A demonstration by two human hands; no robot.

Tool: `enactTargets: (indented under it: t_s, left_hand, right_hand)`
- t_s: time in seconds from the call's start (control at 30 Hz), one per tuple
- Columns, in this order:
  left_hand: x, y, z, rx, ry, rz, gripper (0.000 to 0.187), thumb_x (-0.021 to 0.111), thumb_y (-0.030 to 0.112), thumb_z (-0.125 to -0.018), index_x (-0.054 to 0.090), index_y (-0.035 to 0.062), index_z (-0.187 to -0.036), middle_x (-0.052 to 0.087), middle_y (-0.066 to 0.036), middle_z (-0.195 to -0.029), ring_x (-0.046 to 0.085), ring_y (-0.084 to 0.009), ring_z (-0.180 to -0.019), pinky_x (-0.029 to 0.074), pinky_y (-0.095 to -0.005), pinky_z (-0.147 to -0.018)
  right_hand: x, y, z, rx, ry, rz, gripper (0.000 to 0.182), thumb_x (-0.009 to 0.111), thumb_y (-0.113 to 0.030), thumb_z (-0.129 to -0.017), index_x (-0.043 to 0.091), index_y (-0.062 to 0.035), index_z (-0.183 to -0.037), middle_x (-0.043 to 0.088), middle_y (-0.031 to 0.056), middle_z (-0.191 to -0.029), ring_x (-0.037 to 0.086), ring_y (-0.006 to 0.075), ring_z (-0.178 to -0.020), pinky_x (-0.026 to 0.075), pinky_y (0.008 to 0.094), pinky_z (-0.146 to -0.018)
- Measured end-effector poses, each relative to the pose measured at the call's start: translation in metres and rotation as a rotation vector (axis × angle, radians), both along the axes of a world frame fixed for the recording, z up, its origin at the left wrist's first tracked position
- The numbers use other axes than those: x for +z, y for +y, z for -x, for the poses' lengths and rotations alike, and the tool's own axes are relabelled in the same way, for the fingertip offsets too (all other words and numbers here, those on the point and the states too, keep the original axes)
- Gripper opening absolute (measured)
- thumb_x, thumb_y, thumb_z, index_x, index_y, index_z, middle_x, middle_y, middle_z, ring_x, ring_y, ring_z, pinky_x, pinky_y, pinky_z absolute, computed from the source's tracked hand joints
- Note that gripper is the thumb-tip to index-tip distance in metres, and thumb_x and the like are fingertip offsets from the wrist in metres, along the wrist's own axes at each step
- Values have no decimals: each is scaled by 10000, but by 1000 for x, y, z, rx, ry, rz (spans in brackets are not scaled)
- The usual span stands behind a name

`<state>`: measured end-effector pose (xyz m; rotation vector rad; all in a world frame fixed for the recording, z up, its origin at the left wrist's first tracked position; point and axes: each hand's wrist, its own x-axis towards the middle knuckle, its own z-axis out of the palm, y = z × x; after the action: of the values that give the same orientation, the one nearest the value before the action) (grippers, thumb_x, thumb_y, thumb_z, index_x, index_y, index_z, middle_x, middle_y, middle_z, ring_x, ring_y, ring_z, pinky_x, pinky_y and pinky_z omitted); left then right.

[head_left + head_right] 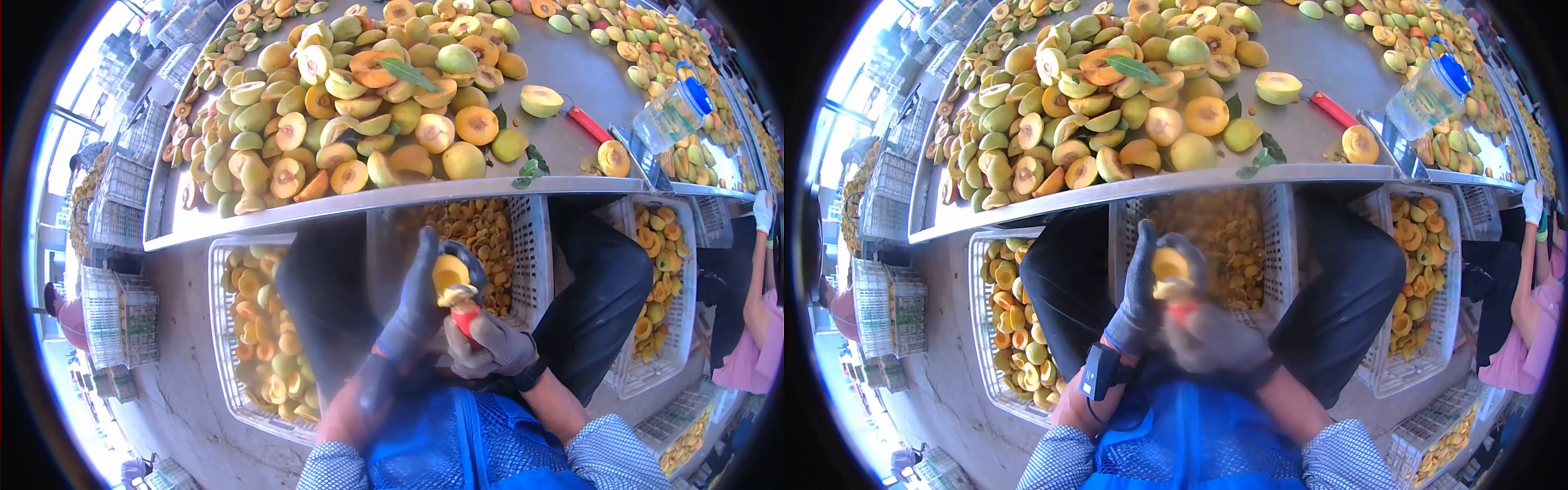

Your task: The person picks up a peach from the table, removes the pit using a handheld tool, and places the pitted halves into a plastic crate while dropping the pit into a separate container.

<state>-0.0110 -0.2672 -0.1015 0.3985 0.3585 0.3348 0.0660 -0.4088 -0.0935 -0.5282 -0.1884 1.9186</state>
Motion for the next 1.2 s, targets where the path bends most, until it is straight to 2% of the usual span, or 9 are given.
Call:
enactTargets:
  t_s: [0.03,0.1,0.17,0.2,0.27,0.47,0.63,0.83,1.2]
  left_hand:
    - [-1,1,1,100,22,266,526,476,556,-947,615,52,-886,631,-88,-841,615,-207,-781,503,-304,-746]
    - [16,14,20,285,425,-368,509,447,521,-973,629,56,-876,645,-74,-813,633,-196,-755,525,-317,-708]
    - [51,29,57,399,678,-846,425,468,387,-996,642,12,-903,657,-85,-819,622,-178,-729,497,-290,-698]
    - [53,36,72,545,937,-1575,299,560,263,-956,653,-15,-898,651,-83,-805,612,-154,-739,480,-285,-692]
    - [86,71,126,265,1211,-2078,155,701,133,-821,668,5,-901,648,-127,-876,629,-289,-812,491,-383,-754]
    - [117,98,99,373,1157,-2050,299,740,133,-772,662,49,-1048,643,-128,-941,624,-304,-888,492,-370,-798]
    - [91,125,0,-83,1272,-2286,513,710,514,-758,656,82,-1030,639,-135,-907,601,-328,-932,460,-433,-816]
    - [64,132,-13,110,1136,-2296,419,698,403,-791,625,57,-1015,642,-142,-905,609,-350,-911,473,-455,-793]
    - [66,52,21,299,459,-1075,441,537,-46,-872,491,-37,-1311,566,-66,-1185,557,-132,-1036,468,-284,-940]
  right_hand:
    - [4,-3,-1,-46,-70,-98,457,517,-525,-934,484,-96,-781,378,-50,-544,316,72,-401,257,251,-413]
    - [2,-4,-2,-90,-135,-193,448,508,-518,-944,492,-94,-799,383,-51,-546,323,74,-403,262,256,-410]
    - [-23,2,-1,-292,-950,71,417,489,-499,-965,516,-103,-838,386,-54,-545,325,72,-396,262,253,-397]
    - [-40,-5,-7,-235,-547,381,397,472,-484,-980,532,-111,-859,381,-55,-548,323,66,-390,266,245,-388]
    - [-17,0,-10,-208,-516,370,394,474,-482,-979,531,-109,-867,379,-54,-549,328,63,-394,266,240,-387]
    - [-11,14,-2,-219,-456,308,407,472,-477,-982,516,-81,-903,389,-41,-548,341,62,-399,273,234,-389]
    - [-21,8,-2,-216,-654,347,425,500,-481,-970,512,-61,-901,431,-21,-561,368,69,-408,298,245,-393]
    - [-25,4,-3,-272,-648,331,403,493,-444,-983,517,-49,-904,435,-20,-557,383,66,-414,306,239,-396]
    - [41,32,-3,-412,-970,-93,345,498,-419,-986,529,-81,-927,466,-40,-613,410,48,-464,309,217,-415]
